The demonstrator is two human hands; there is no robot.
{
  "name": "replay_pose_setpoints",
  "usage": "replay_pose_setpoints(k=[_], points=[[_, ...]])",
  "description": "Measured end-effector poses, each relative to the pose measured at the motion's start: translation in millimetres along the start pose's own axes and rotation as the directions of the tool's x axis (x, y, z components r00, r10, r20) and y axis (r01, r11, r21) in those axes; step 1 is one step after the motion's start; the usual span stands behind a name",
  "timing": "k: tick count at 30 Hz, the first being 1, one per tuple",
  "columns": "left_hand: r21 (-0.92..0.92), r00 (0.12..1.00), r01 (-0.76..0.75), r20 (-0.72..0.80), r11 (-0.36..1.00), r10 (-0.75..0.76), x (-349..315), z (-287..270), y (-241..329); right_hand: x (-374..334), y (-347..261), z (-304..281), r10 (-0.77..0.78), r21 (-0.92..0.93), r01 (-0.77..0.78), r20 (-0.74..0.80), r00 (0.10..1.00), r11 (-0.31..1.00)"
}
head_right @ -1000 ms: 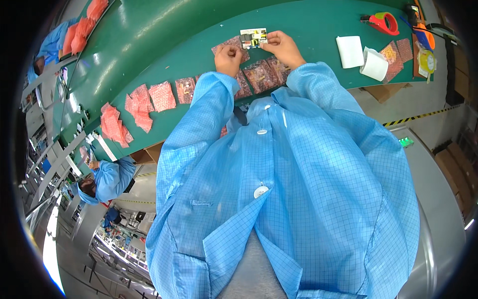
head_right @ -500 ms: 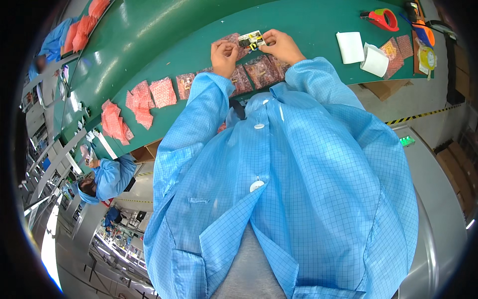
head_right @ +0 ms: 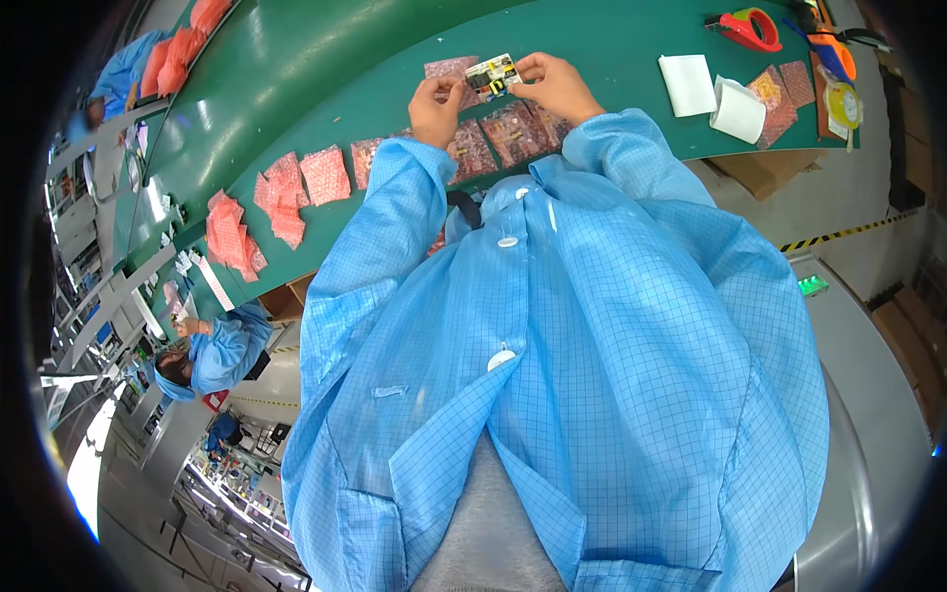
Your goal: The person packages electronic circuit boards by hand, placing them into anti-static bags and then organizing the bagged circuit boards into a cardboard box.
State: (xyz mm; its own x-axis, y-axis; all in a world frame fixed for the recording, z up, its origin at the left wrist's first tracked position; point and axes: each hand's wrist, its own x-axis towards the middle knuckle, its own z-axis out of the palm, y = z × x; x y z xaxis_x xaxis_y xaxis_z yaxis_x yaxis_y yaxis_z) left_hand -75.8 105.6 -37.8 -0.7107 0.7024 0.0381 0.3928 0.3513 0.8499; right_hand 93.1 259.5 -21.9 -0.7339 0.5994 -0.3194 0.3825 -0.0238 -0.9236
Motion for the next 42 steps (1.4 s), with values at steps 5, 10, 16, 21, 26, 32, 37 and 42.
replay_pose_setpoints(k=[5,10,16,21,26,32,37,42], points=[[-0.079,0.994,-0.024,0.102,0.997,0.032,-10,-1,16,2,-3,-6,0.151,0.118,-0.149,-0.007,0.988,0.982],[0.069,0.968,-0.247,-0.023,0.966,0.249,-13,-5,9,-8,-23,-4,-0.045,0.084,0.037,0.096,0.994,0.996],[0.170,0.957,-0.285,-0.005,0.943,0.290,-22,-15,40,-10,-24,-3,0.067,0.149,-0.075,0.058,0.996,0.986],[0.221,0.946,-0.297,-0.066,0.929,0.318,-31,-19,53,-15,-27,2,0.013,0.268,-0.048,0.129,0.992,0.962],[-0.081,0.994,-0.112,-0.008,0.990,0.112,-29,-14,32,-15,-16,7,0.054,0.078,-0.060,0.070,0.996,0.995],[-0.076,0.993,-0.116,0.015,0.990,0.117,-41,-13,29,-14,-4,14,0.163,0.124,-0.162,0.005,0.987,0.979],[-0.056,0.996,-0.093,0.006,0.994,0.094,-30,-17,6,3,-5,29,0.207,0.082,-0.201,-0.082,0.975,0.976],[-0.020,1.000,-0.005,-0.007,1.000,0.005,-11,-20,-17,29,21,41,0.202,0.072,-0.194,-0.122,0.972,0.978]])
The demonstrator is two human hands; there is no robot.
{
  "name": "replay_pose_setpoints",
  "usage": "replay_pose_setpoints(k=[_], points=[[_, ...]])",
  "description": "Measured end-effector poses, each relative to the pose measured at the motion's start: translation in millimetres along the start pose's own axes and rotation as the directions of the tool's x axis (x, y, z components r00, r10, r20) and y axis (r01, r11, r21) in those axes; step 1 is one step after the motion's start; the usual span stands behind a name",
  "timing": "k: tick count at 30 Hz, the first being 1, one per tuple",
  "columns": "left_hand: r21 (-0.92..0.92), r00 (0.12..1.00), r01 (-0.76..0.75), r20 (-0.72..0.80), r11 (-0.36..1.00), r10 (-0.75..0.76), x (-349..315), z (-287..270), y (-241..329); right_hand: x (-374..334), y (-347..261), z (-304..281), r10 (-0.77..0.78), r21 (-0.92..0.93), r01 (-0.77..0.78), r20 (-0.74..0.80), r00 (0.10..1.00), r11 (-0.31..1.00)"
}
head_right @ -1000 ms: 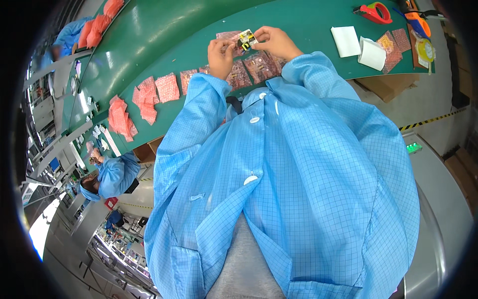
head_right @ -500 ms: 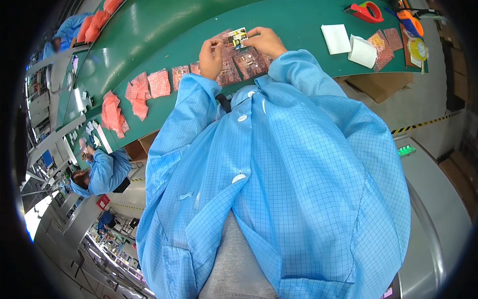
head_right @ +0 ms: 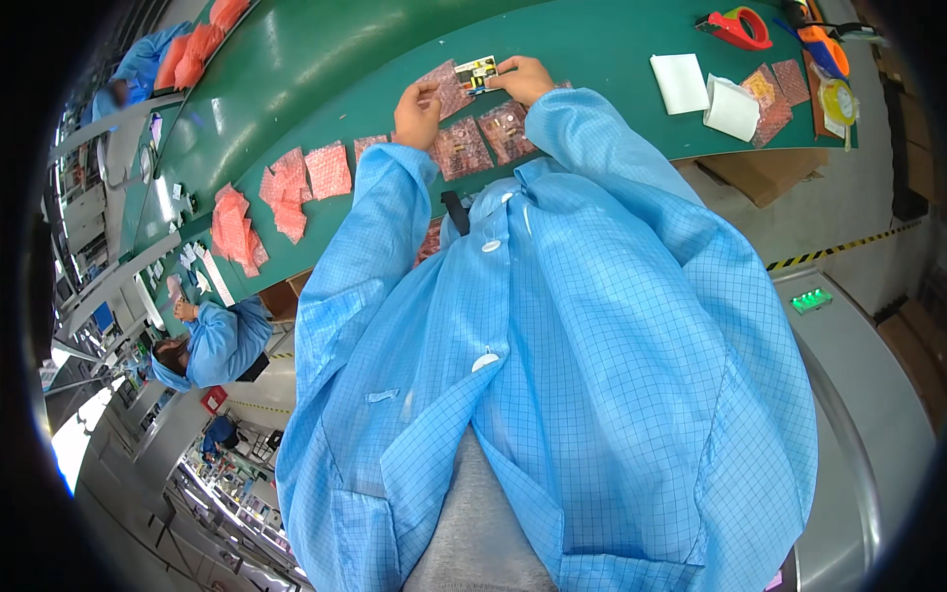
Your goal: The person packages electronic circuit boards by hand, placing them into anti-static bags and then organizing the bagged circuit boards into a cardboard box.
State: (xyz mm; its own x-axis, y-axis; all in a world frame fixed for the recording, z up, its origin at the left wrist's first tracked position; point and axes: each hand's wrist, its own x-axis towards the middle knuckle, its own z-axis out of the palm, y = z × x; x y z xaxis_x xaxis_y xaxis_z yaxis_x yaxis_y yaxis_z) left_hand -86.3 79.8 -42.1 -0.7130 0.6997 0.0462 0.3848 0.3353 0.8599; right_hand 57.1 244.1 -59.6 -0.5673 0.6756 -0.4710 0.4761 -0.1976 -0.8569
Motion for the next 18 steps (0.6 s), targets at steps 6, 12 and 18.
replay_pose_setpoints(k=[6,12,18], points=[[0.269,0.988,0.025,0.139,0.963,-0.064,21,-2,-22,6,1,7,0.046,0.076,-0.053,0.094,0.995,0.996],[0.308,0.959,0.079,0.236,0.948,-0.157,35,16,-38,16,15,7,0.015,0.178,-0.041,0.144,0.989,0.983],[0.490,0.989,-0.110,0.141,0.865,0.046,32,22,-39,17,6,4,0.032,0.142,-0.059,0.187,0.982,0.988]])
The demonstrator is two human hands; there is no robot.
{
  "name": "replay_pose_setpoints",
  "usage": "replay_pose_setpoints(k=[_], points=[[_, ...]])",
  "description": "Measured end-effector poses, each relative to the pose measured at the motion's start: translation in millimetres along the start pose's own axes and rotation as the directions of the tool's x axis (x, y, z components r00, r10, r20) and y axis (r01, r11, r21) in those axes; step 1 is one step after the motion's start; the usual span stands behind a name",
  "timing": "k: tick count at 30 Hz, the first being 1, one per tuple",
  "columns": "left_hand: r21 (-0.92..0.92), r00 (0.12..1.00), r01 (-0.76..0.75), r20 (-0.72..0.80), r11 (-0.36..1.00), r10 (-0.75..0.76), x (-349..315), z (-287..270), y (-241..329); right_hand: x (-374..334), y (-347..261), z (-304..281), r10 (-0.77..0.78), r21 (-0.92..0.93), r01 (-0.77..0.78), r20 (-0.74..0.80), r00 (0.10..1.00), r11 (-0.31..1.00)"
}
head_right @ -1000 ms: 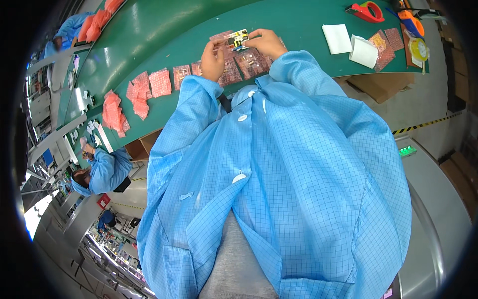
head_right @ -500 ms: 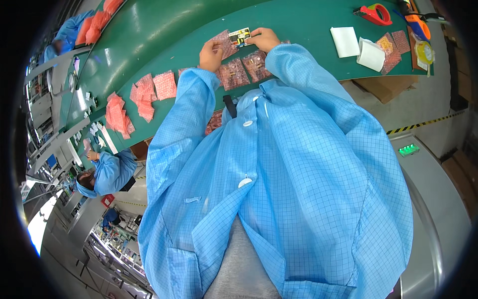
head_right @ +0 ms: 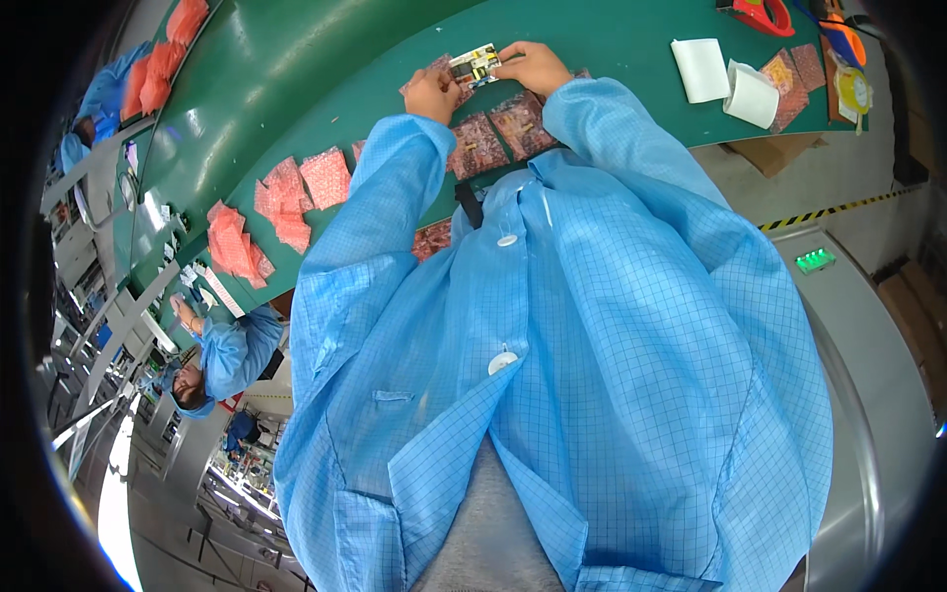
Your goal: The person packages electronic circuit boards by hand, placing them into anti-static bags and then organizing the bagged circuit boards into a cardboard box.
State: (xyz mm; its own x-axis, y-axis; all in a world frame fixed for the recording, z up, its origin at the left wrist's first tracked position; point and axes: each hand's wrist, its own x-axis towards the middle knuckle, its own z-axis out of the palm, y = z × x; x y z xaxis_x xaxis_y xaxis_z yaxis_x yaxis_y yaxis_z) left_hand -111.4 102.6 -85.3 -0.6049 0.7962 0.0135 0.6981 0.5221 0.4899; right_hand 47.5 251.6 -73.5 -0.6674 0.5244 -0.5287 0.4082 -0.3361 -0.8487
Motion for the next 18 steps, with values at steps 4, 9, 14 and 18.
replay_pose_setpoints(k=[4,9,14,18], points=[[-0.189,0.993,0.093,0.085,0.977,-0.078,-4,-9,0,-3,-1,-2,0.043,-0.003,-0.043,-0.016,0.999,0.999],[-0.423,0.991,0.074,-0.073,0.903,-0.115,-10,-19,1,-1,-4,-14,0.041,-0.029,-0.037,0.141,0.989,0.999],[-0.353,0.990,-0.120,-0.109,0.928,0.087,-11,-43,7,-11,-26,-13,0.026,-0.085,-0.017,0.109,0.994,0.996],[-0.325,0.988,-0.108,-0.142,0.939,0.065,-9,-49,10,-20,-29,-11,-0.264,-0.089,0.272,0.093,0.960,0.958]])
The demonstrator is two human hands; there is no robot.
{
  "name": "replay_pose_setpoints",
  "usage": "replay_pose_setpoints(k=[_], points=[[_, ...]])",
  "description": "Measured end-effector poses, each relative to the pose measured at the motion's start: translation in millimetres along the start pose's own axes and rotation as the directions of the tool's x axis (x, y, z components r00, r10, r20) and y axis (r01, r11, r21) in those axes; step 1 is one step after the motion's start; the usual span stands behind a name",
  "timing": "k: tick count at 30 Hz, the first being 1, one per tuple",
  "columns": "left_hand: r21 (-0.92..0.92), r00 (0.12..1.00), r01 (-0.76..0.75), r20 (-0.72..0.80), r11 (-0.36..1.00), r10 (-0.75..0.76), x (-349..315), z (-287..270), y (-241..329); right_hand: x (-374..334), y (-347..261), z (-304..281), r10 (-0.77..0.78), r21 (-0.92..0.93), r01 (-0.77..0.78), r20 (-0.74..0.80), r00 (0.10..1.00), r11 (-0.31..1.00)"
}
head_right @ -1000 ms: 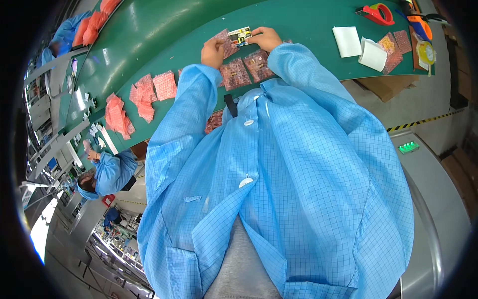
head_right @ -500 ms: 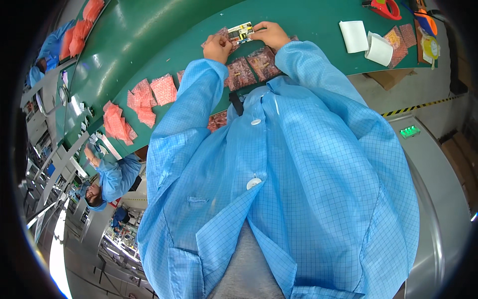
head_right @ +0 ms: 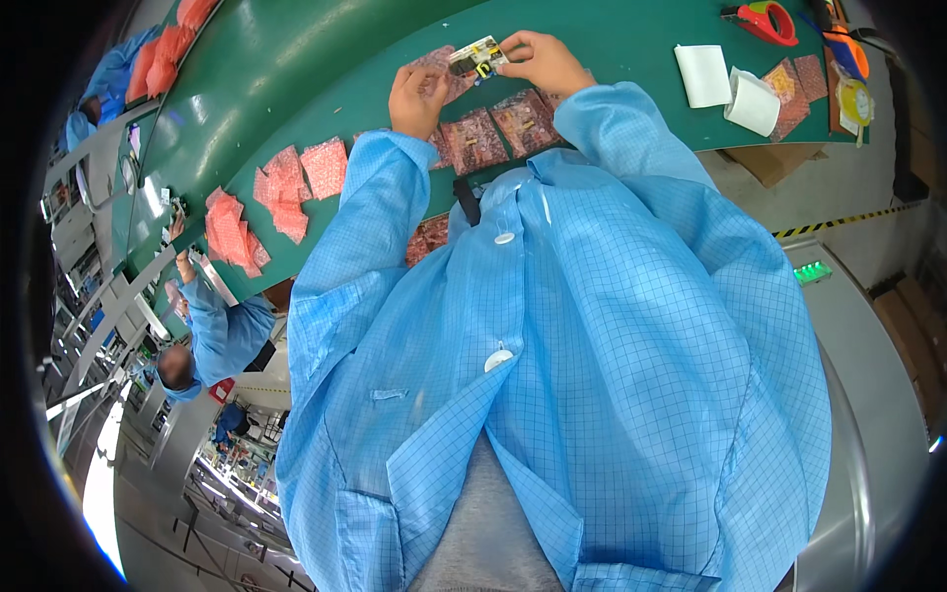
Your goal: The person packages electronic circuit boards by hand, placing them into anti-static bags and then organizing the bagged circuit boards into a cardboard box.
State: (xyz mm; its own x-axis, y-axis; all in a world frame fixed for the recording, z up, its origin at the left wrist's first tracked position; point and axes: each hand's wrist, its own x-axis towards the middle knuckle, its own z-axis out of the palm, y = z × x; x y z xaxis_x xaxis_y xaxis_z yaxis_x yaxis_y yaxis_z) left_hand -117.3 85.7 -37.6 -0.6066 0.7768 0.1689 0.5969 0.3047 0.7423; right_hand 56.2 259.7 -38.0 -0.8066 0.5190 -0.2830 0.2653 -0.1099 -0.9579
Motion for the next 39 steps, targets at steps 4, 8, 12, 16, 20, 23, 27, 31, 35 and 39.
replay_pose_setpoints(k=[4,8,12,16,20,23,27,31,35,39], points=[[0.073,0.998,-0.039,-0.038,0.997,0.042,0,-3,9,-13,-5,4,-0.029,-0.125,0.009,-0.156,0.987,0.992],[0.053,0.995,-0.051,-0.084,0.997,0.056,-1,-3,16,-28,-18,4,0.017,0.054,-0.001,-0.287,0.958,0.999],[0.008,0.991,-0.062,-0.117,0.998,0.063,-6,-4,28,-37,-23,8,-0.020,0.124,0.044,-0.185,0.983,0.991],[-0.010,0.987,-0.078,-0.145,0.997,0.076,-9,-5,38,-40,-27,4,-0.021,-0.007,0.021,-0.141,0.990,1.000],[-0.068,0.988,-0.058,-0.144,0.996,0.048,-16,-8,52,-45,-27,-3,-0.029,-0.043,0.024,-0.102,0.994,0.999],[-0.049,0.981,-0.135,-0.150,0.990,0.126,-20,-13,59,-46,-37,-5,0.044,-0.027,-0.047,-0.084,0.995,0.999],[-0.065,0.974,-0.175,-0.160,0.982,0.163,-26,-14,68,-45,-41,-9,0.200,-0.038,-0.203,-0.069,0.977,0.978],[-0.178,0.989,-0.127,-0.104,0.976,0.110,-31,-16,77,-49,-46,-6,0.097,0.040,-0.096,-0.006,0.995,0.995],[-0.084,0.975,-0.173,-0.158,0.981,0.158,-34,-25,79,-57,-51,-3,-0.017,-0.011,0.017,0.048,0.999,1.000],[0.013,0.970,-0.213,-0.117,0.977,0.212,-41,-27,87,-60,-51,1,0.104,-0.010,-0.104,-0.008,0.995,0.995]])
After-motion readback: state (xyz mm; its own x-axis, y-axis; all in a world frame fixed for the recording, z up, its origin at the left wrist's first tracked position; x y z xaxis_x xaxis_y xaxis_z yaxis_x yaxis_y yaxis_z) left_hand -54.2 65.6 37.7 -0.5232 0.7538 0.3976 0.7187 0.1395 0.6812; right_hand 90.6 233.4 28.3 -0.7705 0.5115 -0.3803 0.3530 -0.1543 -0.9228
